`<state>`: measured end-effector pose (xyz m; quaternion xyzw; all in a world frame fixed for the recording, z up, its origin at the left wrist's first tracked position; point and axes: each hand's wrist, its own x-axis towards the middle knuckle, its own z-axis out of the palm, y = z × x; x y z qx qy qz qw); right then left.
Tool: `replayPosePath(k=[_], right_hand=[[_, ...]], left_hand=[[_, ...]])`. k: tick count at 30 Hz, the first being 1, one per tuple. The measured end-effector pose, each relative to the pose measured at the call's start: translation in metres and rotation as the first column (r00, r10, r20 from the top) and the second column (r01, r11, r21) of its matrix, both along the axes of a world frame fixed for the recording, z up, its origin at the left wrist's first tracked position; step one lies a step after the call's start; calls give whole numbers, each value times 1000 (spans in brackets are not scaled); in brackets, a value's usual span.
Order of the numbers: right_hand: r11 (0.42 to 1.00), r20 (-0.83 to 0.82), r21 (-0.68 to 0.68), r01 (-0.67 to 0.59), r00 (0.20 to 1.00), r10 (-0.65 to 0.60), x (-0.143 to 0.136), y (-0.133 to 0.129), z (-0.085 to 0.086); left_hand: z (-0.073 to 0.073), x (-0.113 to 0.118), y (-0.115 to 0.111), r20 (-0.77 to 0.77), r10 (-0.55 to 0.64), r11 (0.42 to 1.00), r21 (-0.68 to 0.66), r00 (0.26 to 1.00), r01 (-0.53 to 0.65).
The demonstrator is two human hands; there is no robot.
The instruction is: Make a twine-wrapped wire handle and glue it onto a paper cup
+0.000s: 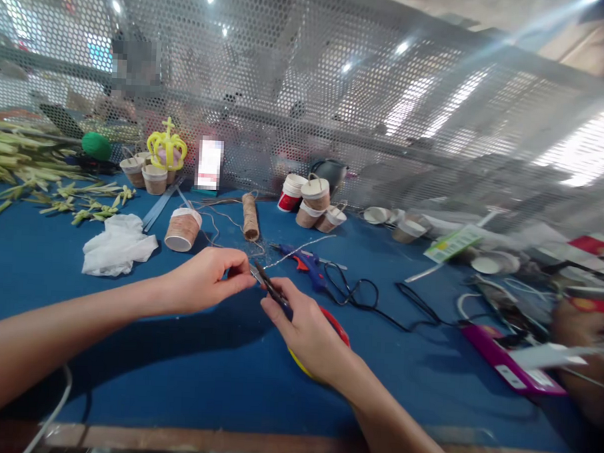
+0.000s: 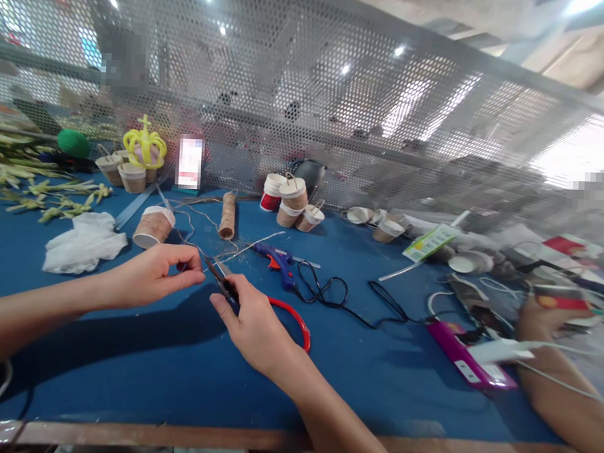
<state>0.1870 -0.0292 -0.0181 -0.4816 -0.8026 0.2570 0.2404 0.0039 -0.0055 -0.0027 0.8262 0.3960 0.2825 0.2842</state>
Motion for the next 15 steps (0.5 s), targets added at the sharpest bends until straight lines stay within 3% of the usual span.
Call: replayPosePath(k=[5,9,11,15], right_hand=[[1000,22,3,12,1000,-12,0,0,0],[1000,-24,23,-8,1000,9,1,-1,2],[998,-81,51,-24,996,28,1,-2,3],[998,-115,61,-26,993,33,0,-4,3]], left_hand=[[0,0,-1,22,-14,999,-49,1000,15],[-1,-2,2,211,-66,957,-264,975,122],[-5,-3,5,413,-88,864,-422,907,276],[-15,-3,7,684,-27,569,-589,729,574]])
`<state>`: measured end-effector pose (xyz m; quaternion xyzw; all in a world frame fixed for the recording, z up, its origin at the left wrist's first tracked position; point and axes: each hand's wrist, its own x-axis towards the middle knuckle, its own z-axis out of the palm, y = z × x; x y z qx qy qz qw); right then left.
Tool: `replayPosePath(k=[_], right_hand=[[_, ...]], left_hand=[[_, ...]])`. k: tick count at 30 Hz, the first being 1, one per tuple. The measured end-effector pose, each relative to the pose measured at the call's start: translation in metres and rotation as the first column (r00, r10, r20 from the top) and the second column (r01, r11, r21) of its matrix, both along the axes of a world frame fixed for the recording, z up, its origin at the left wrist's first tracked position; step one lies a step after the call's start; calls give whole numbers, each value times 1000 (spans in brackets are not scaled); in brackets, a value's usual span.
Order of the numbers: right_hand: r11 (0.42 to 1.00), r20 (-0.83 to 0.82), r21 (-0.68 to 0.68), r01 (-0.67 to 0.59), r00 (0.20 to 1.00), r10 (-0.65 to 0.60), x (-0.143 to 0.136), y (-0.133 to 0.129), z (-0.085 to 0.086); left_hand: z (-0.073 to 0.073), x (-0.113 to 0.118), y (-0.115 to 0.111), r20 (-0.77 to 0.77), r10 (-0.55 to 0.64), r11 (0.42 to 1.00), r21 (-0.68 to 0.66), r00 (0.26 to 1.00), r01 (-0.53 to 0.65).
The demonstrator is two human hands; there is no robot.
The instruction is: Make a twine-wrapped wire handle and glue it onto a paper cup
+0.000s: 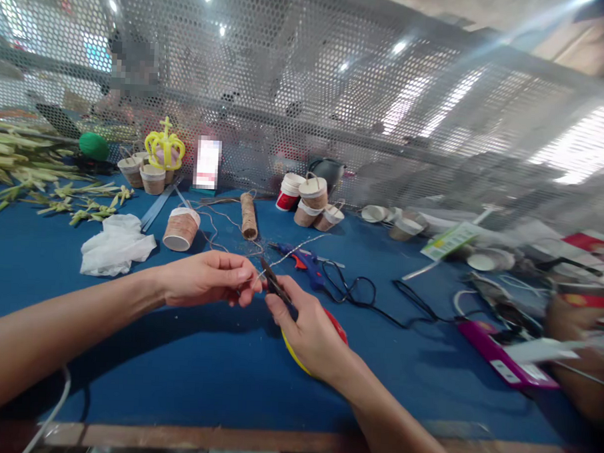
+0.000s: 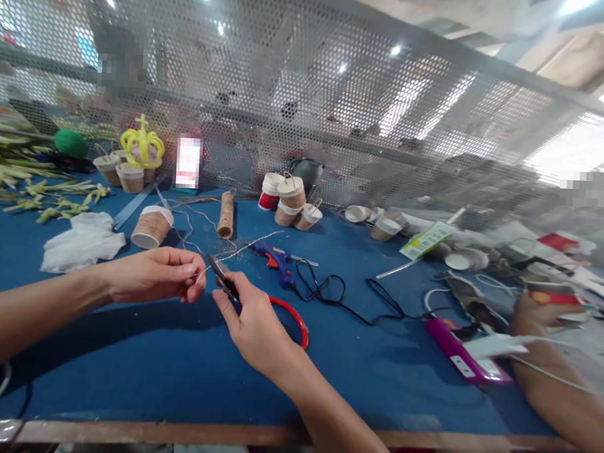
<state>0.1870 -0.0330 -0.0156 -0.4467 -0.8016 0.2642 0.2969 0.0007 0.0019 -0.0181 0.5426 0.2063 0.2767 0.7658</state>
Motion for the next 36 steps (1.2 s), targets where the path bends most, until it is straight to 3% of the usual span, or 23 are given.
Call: replayPosePath(k=[3,7,17,22,24,26,27,28,29,31,32,33,34,35,36], right_hand=[[1000,5,-4,-13,1000,13,0,-1,0],[999,4,15,-35,999,35,0,-1,0],[999,18,11,-53,998,53,1,-2,0],[998,40,20,-51,998,50,1,-3,1],[999,52,32,-44,998,43,1,-3,1],[999,74,41,-24,997,21,1,-1,0],[999,90,45,-9,996,4,1,-1,-2],[999,107,53,11,994,-17,1,0,-3],[998,123,59,31,992,-38,0,1,-4],[996,150,61,62,986,-71,-1,2,-7],[996,157,57,75,984,-83,-2,3,-7],[995,156,52,84,984,-91,-2,3,-7],[995,148,47,89,984,-95,-3,3,-7],[995,134,42,88,987,-92,-3,3,-6],[996,113,36,83,990,-87,-2,3,-5]], left_hand=[[-6,2,-2,98,-95,984,-139,991,108],[-9,5,-7,203,-117,959,-230,972,163],[-6,10,-14,280,-143,929,-293,949,227],[-8,9,-12,224,-125,968,-186,966,169],[-5,7,-10,127,-63,996,-62,990,71],[1,4,-8,-58,35,987,157,998,-25],[5,3,-8,-183,104,950,308,978,-44],[9,2,-8,-309,192,877,480,932,-22],[12,2,-10,-390,325,763,646,861,4],[17,3,-14,-387,566,486,870,728,85],[18,4,-16,-355,639,385,916,683,116],[19,4,-18,-327,679,328,936,657,126],[19,5,-18,-320,689,330,937,650,111],[18,5,-17,-337,666,390,918,665,73],[17,4,-16,-364,608,496,868,706,20]])
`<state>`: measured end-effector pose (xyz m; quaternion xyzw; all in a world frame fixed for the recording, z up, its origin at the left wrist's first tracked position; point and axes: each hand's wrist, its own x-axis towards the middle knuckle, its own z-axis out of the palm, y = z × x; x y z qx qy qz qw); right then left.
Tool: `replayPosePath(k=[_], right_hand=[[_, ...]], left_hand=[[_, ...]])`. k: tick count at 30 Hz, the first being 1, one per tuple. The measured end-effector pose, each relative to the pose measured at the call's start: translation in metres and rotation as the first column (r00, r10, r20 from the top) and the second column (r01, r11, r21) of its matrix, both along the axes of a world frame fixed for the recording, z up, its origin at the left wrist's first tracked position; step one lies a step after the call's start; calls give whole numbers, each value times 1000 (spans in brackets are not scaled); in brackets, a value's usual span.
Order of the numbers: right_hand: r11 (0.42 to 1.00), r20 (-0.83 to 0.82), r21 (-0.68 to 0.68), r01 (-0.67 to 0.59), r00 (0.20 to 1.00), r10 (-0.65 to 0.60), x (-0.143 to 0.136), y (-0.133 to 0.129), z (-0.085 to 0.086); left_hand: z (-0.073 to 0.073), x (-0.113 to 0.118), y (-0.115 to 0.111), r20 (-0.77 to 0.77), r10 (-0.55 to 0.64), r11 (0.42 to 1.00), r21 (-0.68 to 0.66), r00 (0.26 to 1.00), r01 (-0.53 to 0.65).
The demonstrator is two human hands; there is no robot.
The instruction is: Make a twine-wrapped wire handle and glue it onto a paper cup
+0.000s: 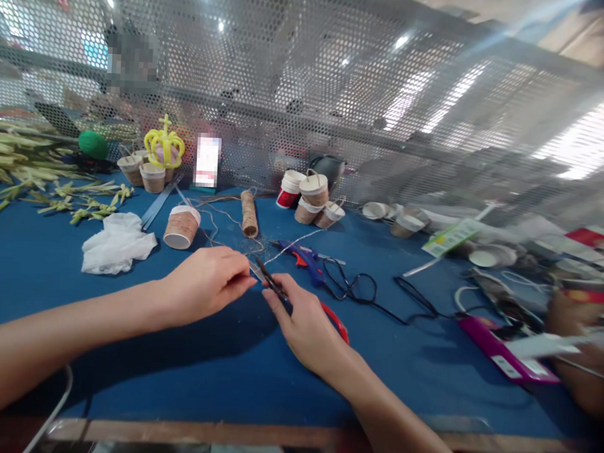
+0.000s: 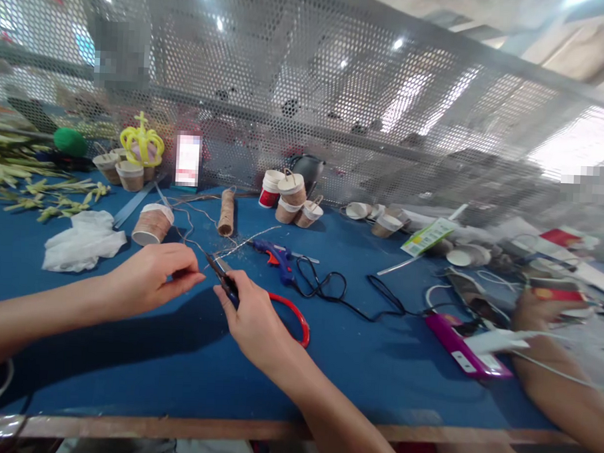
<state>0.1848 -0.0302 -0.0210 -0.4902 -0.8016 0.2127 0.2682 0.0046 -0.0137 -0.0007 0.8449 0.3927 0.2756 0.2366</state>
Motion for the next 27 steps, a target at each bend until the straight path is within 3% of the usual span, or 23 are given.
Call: replayPosePath(k=[1,2,4,7,9,11,15,27], right_hand=[[1000,-24,-6,-9,1000,9,1,0,1],[1000,-49,-13,-19,999,18,1,-1,2],[999,-85,-30,-41,996,39,3,-1,3],[996,-103,-48,-81,992,76,4,-2,3],[993,-106,-50,-106,989,101,4,-2,3],[992,-109,-44,-121,987,116,4,-3,3],[989,-109,-48,-142,985,136,3,-5,5],[984,-112,-46,-171,980,165,2,-5,6]], left_hand=[[-1,-1,3,100,-35,986,-156,994,51],[-3,-2,5,228,-78,930,-334,971,153],[-9,-3,11,498,-84,732,-557,863,393],[-20,-2,13,710,-10,454,-625,704,635],[-26,0,12,771,36,343,-607,635,717],[-29,2,9,801,74,277,-589,594,759],[-29,5,7,836,112,217,-548,538,807],[-33,6,5,867,117,209,-499,485,841]])
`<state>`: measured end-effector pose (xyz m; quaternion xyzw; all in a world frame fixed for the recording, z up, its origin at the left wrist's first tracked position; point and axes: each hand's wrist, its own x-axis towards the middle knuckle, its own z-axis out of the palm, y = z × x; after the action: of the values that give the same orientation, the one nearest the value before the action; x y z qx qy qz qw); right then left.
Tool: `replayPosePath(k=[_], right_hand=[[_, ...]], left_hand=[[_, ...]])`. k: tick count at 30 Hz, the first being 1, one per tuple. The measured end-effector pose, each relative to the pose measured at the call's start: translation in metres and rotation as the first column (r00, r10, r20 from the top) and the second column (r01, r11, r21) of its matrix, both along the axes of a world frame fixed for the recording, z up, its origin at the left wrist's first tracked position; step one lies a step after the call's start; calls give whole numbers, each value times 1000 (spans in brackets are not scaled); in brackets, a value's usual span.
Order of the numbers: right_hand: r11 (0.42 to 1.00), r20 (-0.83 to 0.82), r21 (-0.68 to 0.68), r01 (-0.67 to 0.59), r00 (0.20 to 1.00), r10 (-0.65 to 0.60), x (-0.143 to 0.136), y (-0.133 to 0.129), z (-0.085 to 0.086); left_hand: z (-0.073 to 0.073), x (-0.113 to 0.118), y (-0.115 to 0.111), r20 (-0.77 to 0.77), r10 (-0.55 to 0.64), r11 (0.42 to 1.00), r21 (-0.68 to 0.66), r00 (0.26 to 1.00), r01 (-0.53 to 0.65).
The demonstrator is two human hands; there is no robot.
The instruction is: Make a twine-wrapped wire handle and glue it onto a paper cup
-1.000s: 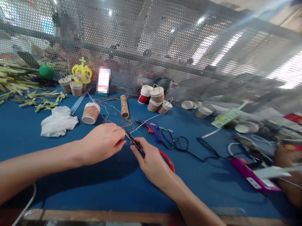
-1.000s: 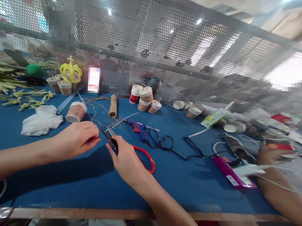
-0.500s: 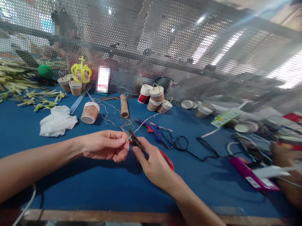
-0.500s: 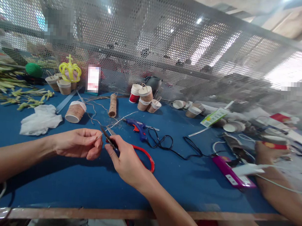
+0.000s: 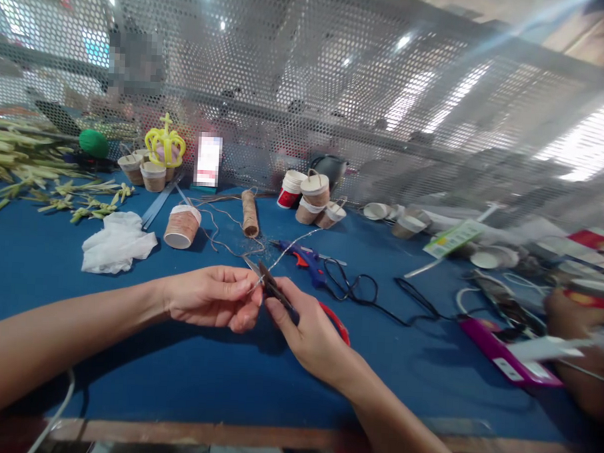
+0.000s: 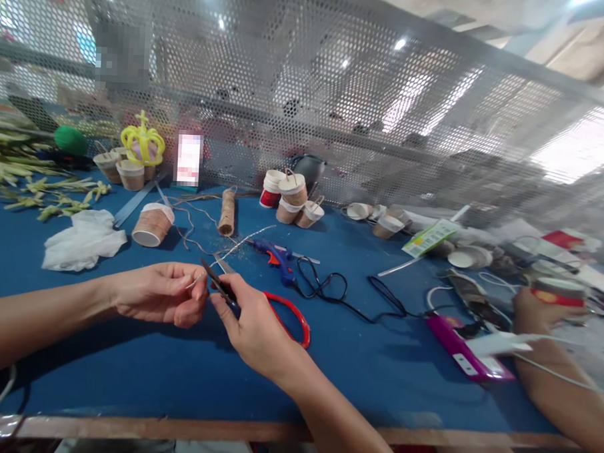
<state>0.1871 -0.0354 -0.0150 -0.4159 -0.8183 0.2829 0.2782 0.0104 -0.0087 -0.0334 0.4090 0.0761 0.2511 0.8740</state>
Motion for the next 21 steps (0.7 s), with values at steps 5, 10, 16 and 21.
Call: replayPosePath(k=[5,10,16,21], right_hand=[[1000,9,7,-1,1000,1,0,0,-1],[1000,3,-4,0,1000,0,-1,-1,0],[999,27,11,43,999,-44,-1,-2,3],[993,90,51,110,989,-114,-1,2,-3]], left_hand=[[0,0,-1,10,-2,1000,4,1000,2],[0,1,-2,-14,-10,1000,0,1000,10],[2,1,0,-84,140,979,162,987,-125],[18,-4,3,-364,425,777,616,829,-128]])
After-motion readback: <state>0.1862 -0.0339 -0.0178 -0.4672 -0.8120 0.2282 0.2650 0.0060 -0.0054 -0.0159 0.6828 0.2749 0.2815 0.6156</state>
